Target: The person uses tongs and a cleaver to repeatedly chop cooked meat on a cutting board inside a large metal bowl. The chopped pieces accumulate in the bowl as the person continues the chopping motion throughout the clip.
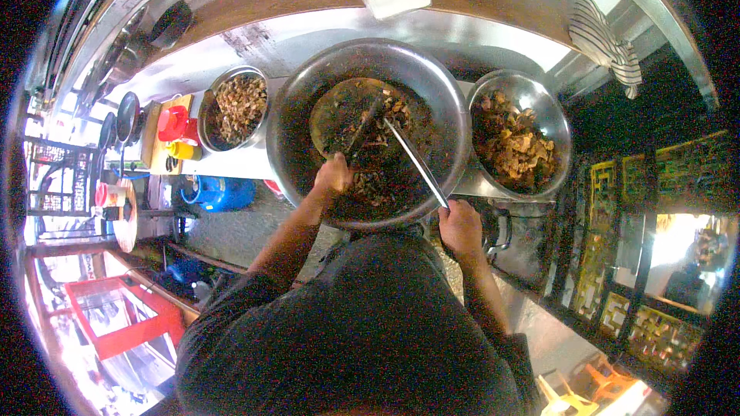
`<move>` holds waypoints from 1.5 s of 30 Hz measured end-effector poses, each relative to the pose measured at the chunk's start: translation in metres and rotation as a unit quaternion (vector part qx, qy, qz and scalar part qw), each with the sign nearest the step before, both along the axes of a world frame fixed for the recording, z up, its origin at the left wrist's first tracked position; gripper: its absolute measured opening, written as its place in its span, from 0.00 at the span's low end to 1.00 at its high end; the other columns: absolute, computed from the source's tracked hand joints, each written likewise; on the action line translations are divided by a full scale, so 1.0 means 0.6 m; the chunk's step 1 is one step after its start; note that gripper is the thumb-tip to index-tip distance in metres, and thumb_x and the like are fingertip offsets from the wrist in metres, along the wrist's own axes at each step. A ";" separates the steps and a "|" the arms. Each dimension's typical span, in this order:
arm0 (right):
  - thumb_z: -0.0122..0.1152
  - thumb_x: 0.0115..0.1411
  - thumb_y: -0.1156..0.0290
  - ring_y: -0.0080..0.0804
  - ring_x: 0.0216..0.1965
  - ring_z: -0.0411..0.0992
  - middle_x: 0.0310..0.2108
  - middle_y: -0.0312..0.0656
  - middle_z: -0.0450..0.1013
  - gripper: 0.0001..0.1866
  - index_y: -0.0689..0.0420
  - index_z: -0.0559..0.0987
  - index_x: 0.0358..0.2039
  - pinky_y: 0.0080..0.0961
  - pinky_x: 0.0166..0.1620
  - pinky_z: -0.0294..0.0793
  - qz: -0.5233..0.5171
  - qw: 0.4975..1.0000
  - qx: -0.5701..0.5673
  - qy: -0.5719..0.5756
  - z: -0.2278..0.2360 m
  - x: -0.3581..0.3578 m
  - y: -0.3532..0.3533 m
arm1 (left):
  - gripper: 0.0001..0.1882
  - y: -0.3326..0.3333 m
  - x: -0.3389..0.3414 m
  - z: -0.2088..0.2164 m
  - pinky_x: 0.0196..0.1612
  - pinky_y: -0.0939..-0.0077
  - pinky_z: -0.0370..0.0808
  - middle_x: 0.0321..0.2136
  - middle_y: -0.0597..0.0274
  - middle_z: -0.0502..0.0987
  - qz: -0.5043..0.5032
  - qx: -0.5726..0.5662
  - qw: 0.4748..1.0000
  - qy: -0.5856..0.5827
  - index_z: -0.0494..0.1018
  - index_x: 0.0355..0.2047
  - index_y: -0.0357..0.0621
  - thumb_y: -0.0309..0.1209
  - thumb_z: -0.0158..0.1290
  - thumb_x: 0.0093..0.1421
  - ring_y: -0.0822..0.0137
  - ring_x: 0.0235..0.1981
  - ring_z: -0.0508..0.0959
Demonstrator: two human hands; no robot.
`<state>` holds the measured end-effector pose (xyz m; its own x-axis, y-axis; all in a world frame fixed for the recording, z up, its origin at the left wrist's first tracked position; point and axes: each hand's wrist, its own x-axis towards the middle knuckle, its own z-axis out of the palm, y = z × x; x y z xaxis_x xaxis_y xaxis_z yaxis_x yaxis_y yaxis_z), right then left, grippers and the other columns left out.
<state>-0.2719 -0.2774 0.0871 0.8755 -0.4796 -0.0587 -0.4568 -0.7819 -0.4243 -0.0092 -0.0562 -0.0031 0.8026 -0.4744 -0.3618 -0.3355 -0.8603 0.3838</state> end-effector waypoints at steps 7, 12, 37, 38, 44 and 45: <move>0.59 0.58 0.66 0.54 0.34 0.74 0.30 0.51 0.74 0.09 0.59 0.79 0.32 0.47 0.39 0.73 -0.021 0.999 -0.009 -0.031 0.013 -0.012 0.003 | 0.21 0.009 -0.010 -0.010 0.41 0.45 0.76 0.32 0.33 0.79 0.003 -0.046 0.999 -0.025 0.64 0.43 0.33 0.41 0.49 0.64 0.36 0.37 0.80; 0.61 0.57 0.66 0.54 0.32 0.74 0.29 0.50 0.74 0.09 0.59 0.77 0.29 0.48 0.36 0.73 -0.043 0.997 -0.037 -0.044 -0.006 -0.030 0.010 | 0.23 -0.013 0.000 0.076 0.41 0.44 0.77 0.32 0.32 0.78 -0.023 -0.037 0.998 -0.040 0.64 0.42 0.32 0.43 0.50 0.62 0.35 0.37 0.79; 0.57 0.60 0.63 0.55 0.35 0.76 0.31 0.52 0.76 0.12 0.60 0.78 0.31 0.51 0.39 0.76 -0.042 0.999 0.000 0.021 -0.013 -0.013 0.011 | 0.20 -0.027 -0.039 0.108 0.35 0.46 0.77 0.27 0.33 0.78 0.089 -0.161 0.979 -0.092 0.65 0.39 0.34 0.42 0.51 0.65 0.35 0.32 0.79; 0.57 0.60 0.63 0.56 0.35 0.76 0.31 0.52 0.75 0.12 0.60 0.78 0.31 0.51 0.39 0.75 -0.048 0.999 0.012 -0.001 0.003 -0.022 0.013 | 0.19 -0.020 -0.037 0.048 0.34 0.46 0.77 0.27 0.34 0.78 0.082 -0.145 0.980 -0.112 0.64 0.39 0.35 0.42 0.51 0.65 0.35 0.32 0.79; 0.60 0.59 0.64 0.56 0.32 0.74 0.30 0.52 0.75 0.10 0.59 0.77 0.29 0.50 0.36 0.74 -0.083 0.994 -0.024 -0.071 0.009 -0.054 -0.021 | 0.24 -0.021 -0.029 0.041 0.37 0.49 0.78 0.30 0.37 0.79 0.001 0.000 0.997 -0.078 0.66 0.45 0.33 0.45 0.49 0.65 0.35 0.33 0.80; 0.60 0.58 0.65 0.56 0.32 0.75 0.30 0.52 0.75 0.10 0.59 0.76 0.28 0.49 0.36 0.75 -0.071 0.995 -0.031 -0.063 -0.009 -0.049 -0.026 | 0.22 -0.021 -0.031 0.063 0.36 0.50 0.78 0.29 0.36 0.79 0.010 -0.023 0.995 -0.092 0.66 0.43 0.34 0.43 0.51 0.64 0.35 0.33 0.80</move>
